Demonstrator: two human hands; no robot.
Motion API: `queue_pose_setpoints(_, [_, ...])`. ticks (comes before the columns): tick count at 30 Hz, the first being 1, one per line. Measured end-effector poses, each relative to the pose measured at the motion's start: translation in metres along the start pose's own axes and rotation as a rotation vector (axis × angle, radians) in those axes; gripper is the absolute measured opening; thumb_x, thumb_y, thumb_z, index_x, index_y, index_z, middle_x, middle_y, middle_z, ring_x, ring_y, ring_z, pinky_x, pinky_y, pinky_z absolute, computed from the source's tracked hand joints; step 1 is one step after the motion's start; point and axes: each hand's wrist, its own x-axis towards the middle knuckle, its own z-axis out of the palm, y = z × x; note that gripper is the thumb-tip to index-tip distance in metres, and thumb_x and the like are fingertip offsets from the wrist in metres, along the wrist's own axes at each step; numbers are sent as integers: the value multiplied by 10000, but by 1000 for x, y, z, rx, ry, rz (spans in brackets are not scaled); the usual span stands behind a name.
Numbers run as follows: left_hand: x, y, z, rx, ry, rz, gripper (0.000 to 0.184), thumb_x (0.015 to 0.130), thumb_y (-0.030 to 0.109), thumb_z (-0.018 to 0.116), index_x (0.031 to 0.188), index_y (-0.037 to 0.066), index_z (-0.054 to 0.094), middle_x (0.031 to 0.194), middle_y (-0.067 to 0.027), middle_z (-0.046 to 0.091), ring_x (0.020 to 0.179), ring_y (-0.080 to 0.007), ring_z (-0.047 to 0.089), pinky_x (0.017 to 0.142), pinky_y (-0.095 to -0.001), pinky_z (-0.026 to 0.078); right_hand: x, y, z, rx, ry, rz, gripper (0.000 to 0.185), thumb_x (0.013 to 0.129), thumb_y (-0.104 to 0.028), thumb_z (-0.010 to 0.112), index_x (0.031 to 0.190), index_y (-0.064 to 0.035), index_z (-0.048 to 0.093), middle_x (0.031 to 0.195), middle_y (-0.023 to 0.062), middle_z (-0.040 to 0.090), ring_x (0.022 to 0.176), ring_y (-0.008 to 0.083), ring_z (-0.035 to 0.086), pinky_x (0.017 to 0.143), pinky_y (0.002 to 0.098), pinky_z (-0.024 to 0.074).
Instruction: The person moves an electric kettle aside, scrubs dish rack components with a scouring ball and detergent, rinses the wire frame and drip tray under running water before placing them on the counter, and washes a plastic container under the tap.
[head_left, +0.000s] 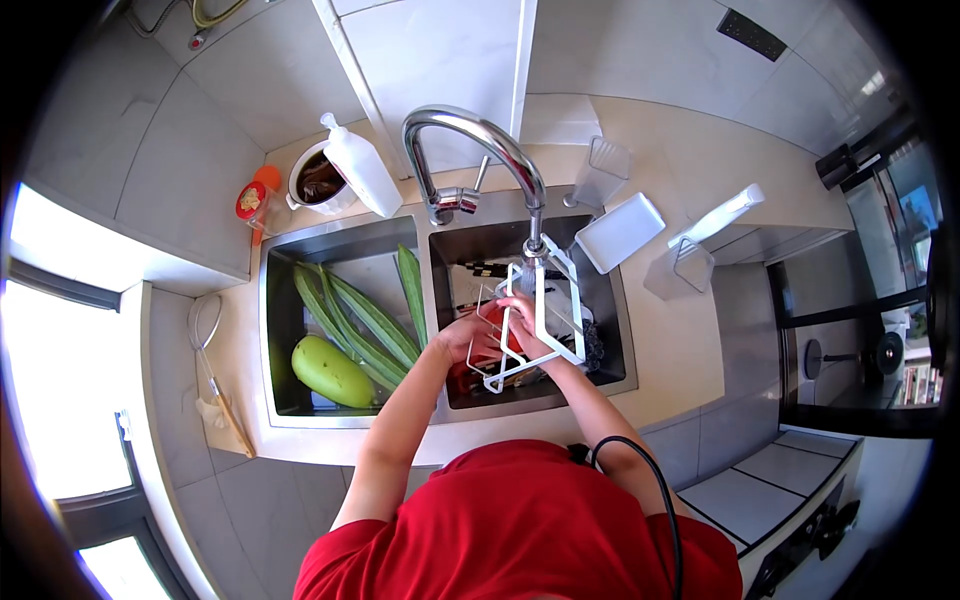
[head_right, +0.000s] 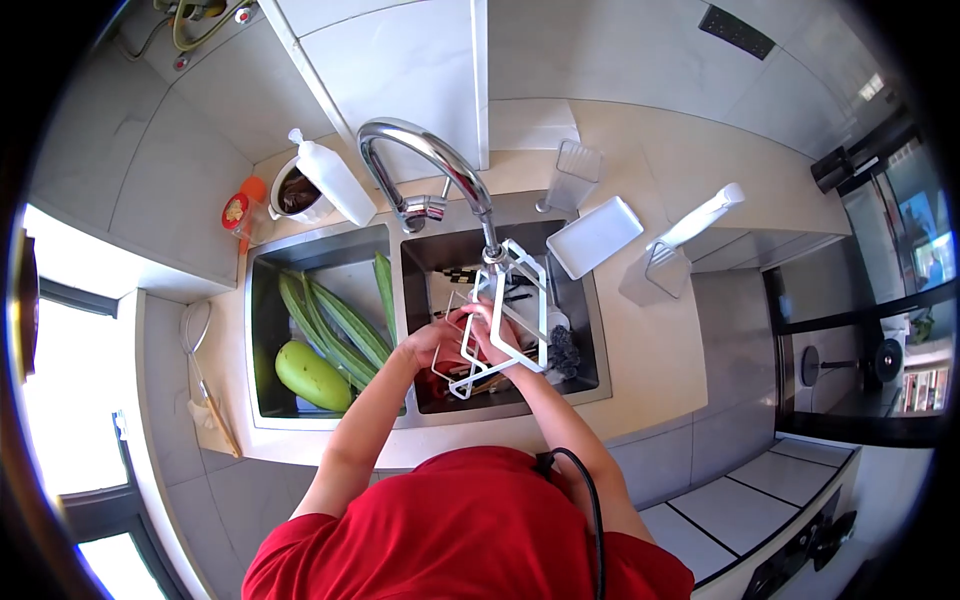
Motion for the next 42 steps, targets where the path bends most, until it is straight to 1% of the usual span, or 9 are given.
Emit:
queue_pose_setpoints(2, [9,-7,-6,-12,-53,7,750,801,-49,448,1446,229,187,1185,-125,532,887,-232,605,812,-479,517,-4,3,-13,-118,-12,10,279,905,-11,461,1177,-52,509,1366,136,384,1270,246,392,1019,367,378])
queue_pose_setpoints(6, [19,-21,-4,-86,-66,156,876,789,-111,504,1461,296,116,1265,-95,468,962,-195,592,841,-374,521,-30,-5,-41,912,358,665,362,893,-165,554,1221,-28,487,1281,155,496,1182,278,491,993,392,420])
queue_pose_setpoints(10, [17,-21,28,-3,-99,197,896,791,-119,508,1469,257,58,1317,-138,468,1114,-244,551,953,-405,454,-73,18,-58,1078,439,920,273,923,-124,517,1154,21,506,1151,196,563,1048,270,587,901,403,518])
queue_pose_setpoints(14, [23,-24,29,-160,-110,300,882,789,-158,489,1465,237,84,1357,-190,398,1174,-325,502,1020,-419,409,-78,7,-75,1184,575,646,273,964,-171,444,1136,31,511,1078,164,608,1011,255,614,854,342,550])
queue_pose_setpoints(17, [30,-21,40,-26,-56,257,805,827,-164,408,1467,231,118,1308,-184,443,1198,-328,480,1012,-395,414,-71,19,-92,1125,253,558,397,939,-314,485,1263,-84,481,1136,123,595,830,159,647,580,233,546])
queue_pose_setpoints(22, [60,-34,49,-223,217,197,561,887,98,520,1400,101,294,1263,-138,501,1070,-243,557,899,-345,465,-41,5,-88,873,366,754,520,859,-484,573,1198,-96,504,1090,116,610,584,108,592,454,199,443])
queue_pose_setpoints(24, [90,-60,15,-107,194,298,512,890,285,564,1305,34,400,1167,-105,573,1030,-222,572,859,-333,464,-33,-1,-82,833,351,723,432,841,-475,607,1051,-101,556,877,49,643,599,102,596,446,202,424])
queue_pose_setpoints(30, [51,-32,54,-289,58,32,484,939,461,437,1250,92,471,1024,-86,601,1015,-272,576,875,-421,479,-19,11,-74,804,297,606,235,849,-187,665,1059,-121,586,881,-13,618,792,87,597,668,219,462])
queue_pose_setpoints(42, [114,-13,26,24,287,258,225,933,205,504,1059,30,568,991,-76,631,844,-197,621,755,-358,530,0,-2,-71,740,76,509,399,891,-121,590,1274,-89,481,1118,22,608,1012,103,576,829,247,470])
